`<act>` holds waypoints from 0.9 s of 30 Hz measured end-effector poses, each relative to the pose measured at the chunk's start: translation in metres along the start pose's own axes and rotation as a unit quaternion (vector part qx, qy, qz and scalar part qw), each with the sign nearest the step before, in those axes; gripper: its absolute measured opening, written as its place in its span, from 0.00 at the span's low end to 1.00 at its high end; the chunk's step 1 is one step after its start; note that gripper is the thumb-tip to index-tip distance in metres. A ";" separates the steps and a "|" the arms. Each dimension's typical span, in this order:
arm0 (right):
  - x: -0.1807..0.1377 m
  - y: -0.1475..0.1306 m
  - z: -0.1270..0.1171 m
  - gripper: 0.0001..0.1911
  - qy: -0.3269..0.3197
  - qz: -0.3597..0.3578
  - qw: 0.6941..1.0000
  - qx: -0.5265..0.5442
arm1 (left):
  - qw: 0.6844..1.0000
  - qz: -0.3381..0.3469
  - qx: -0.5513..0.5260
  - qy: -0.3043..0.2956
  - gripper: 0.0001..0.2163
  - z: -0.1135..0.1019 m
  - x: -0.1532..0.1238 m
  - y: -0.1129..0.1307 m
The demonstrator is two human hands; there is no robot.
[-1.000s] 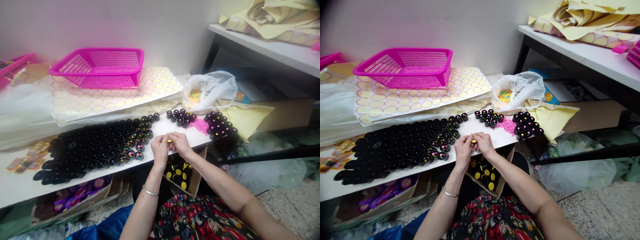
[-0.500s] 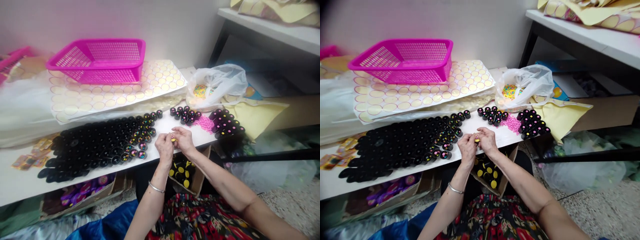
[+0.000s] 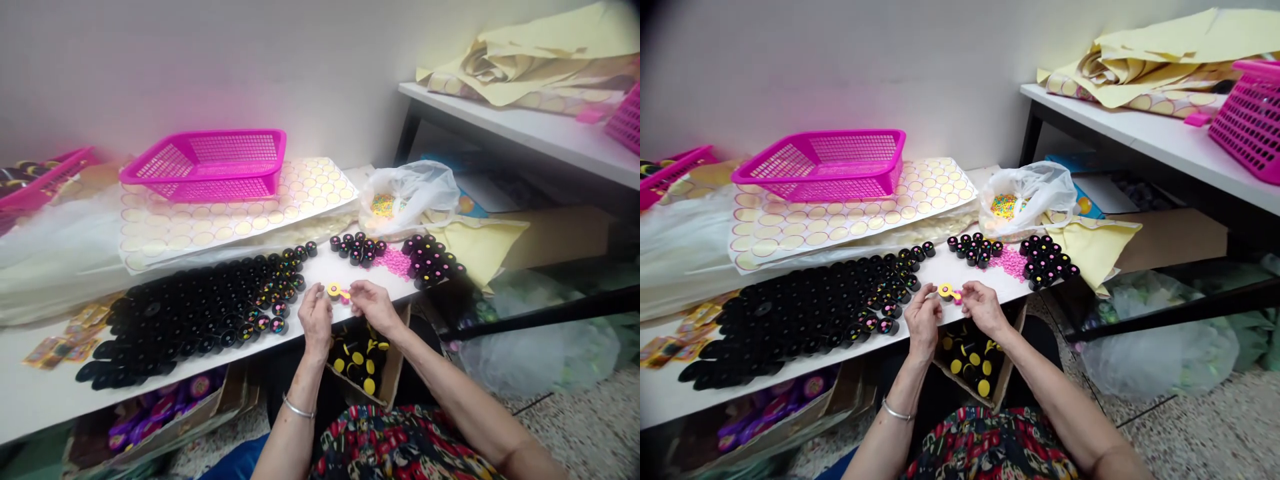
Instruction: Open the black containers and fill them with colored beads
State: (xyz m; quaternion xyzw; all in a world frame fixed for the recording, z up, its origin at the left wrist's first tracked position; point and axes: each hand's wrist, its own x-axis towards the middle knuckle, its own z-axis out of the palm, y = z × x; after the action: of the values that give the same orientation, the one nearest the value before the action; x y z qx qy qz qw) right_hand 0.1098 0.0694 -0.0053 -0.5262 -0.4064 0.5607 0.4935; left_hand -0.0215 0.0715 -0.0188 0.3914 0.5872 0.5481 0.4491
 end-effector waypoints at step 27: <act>0.008 -0.004 0.001 0.08 -0.130 -0.113 0.983 -0.071 | 0.988 0.101 0.093 -0.067 0.06 -0.004 0.004 -0.002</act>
State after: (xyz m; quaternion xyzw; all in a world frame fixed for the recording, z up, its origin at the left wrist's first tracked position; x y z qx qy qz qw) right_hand 0.1092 0.0779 -0.0022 -0.4332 -0.5627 0.5343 0.4585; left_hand -0.0264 0.0740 -0.0217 0.5249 0.5613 0.5062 0.3913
